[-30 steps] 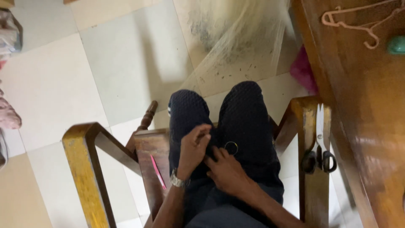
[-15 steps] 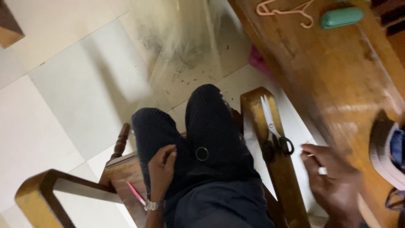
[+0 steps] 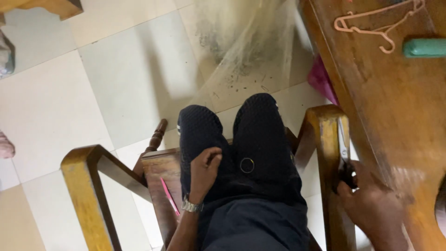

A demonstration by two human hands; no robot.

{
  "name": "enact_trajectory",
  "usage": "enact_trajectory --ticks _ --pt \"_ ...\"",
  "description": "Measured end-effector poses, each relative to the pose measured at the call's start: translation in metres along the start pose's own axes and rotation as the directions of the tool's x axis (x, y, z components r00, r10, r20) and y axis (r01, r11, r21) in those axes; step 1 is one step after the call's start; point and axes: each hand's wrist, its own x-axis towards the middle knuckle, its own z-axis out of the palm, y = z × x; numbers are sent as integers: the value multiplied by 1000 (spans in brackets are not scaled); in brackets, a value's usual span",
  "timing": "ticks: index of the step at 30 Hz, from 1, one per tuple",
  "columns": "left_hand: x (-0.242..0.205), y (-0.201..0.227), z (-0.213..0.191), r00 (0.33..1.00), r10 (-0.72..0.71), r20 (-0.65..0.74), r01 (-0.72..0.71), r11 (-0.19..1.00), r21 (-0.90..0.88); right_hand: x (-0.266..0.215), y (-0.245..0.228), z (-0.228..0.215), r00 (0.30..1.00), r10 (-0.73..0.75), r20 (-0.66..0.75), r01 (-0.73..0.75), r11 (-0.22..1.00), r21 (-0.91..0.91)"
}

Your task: Repairing a fishing net by cutting and weaving with tools

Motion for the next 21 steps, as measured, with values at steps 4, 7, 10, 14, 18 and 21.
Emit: enact_trajectory --ticks 4,7,10,14,18,21 --pt "-2 6 -5 999 -45 -2 45 998 -34 18 13 -16 943 73 325 -155 960 234" --pt "-1 8 -2 999 -52 -10 51 998 -38 22 -2 -36 827 139 545 -470 703 534" --pt "4 18 -3 990 -139 -8 138 989 -44 12 0 -29 832 -55 553 -516 292 805" --pt "10 19 4 981 -190 -41 188 981 -44 -11 -36 -2 893 -326 312 -443 -506 740" --pt "19 29 7 959 -283 -37 281 959 -35 -2 -68 21 794 -558 242 -471 -312 825" --pt "27 36 10 927 -372 -48 366 925 -105 -7 -87 30 671 -652 354 -606 -207 768"
